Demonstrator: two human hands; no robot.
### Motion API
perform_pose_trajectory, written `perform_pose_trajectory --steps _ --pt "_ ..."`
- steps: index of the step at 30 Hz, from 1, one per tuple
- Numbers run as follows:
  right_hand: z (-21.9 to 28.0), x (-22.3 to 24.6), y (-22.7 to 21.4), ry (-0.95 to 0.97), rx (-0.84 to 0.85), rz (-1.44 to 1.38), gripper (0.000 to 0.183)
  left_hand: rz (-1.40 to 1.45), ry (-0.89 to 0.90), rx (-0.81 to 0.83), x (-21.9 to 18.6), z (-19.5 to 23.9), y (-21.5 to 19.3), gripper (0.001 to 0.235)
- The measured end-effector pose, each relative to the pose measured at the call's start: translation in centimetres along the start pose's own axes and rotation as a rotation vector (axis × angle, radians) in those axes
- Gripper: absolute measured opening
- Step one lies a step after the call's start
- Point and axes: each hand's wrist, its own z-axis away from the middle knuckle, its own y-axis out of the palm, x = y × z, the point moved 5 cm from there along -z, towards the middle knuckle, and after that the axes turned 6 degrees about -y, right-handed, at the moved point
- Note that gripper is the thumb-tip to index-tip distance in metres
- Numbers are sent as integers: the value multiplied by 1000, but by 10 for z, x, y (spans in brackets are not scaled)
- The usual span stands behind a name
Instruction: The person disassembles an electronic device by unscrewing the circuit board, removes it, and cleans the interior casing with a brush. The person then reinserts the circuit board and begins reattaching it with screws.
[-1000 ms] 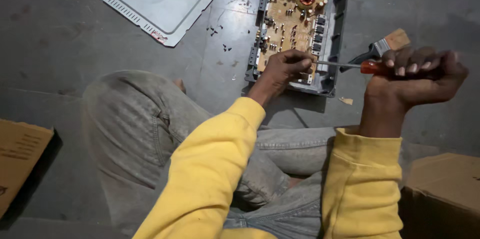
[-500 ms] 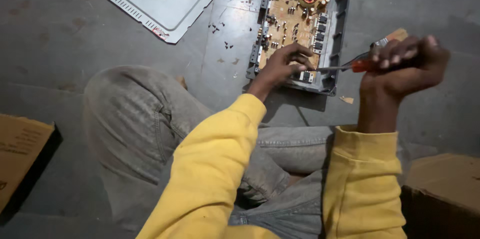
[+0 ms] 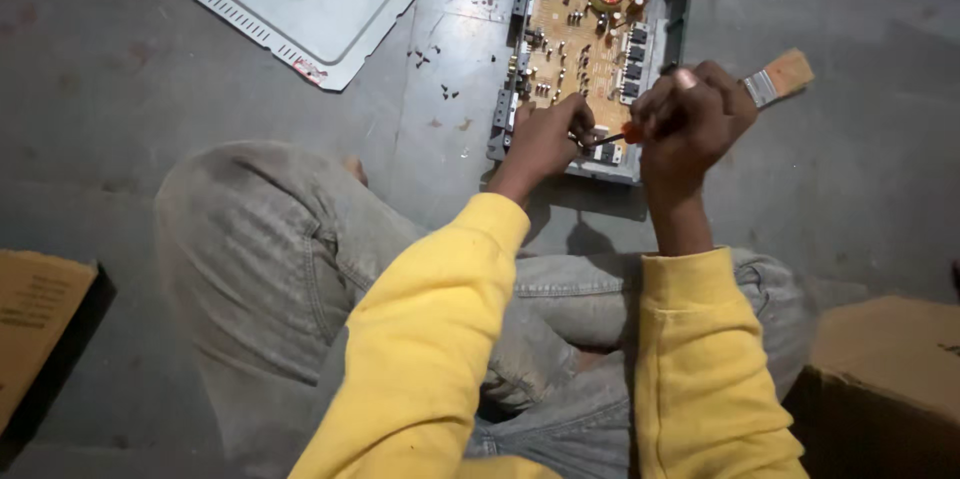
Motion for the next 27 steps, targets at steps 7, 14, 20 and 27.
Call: perform_pose_trajectory --steps 7,14,20,27 --pt "0 -8 7 94 -59 -31 33 -36 -46 72 4 -4 4 30" --pt "6 -25 8 45 13 217 21 -83 -58 134 3 -5 4 33" --pt "2 -22 1 42 -10 147 25 -92 -12 100 -2 -6 -1 31" --pt "0 -8 -2 61 -37 124 22 -242 56 -14 -13 -4 3 18"
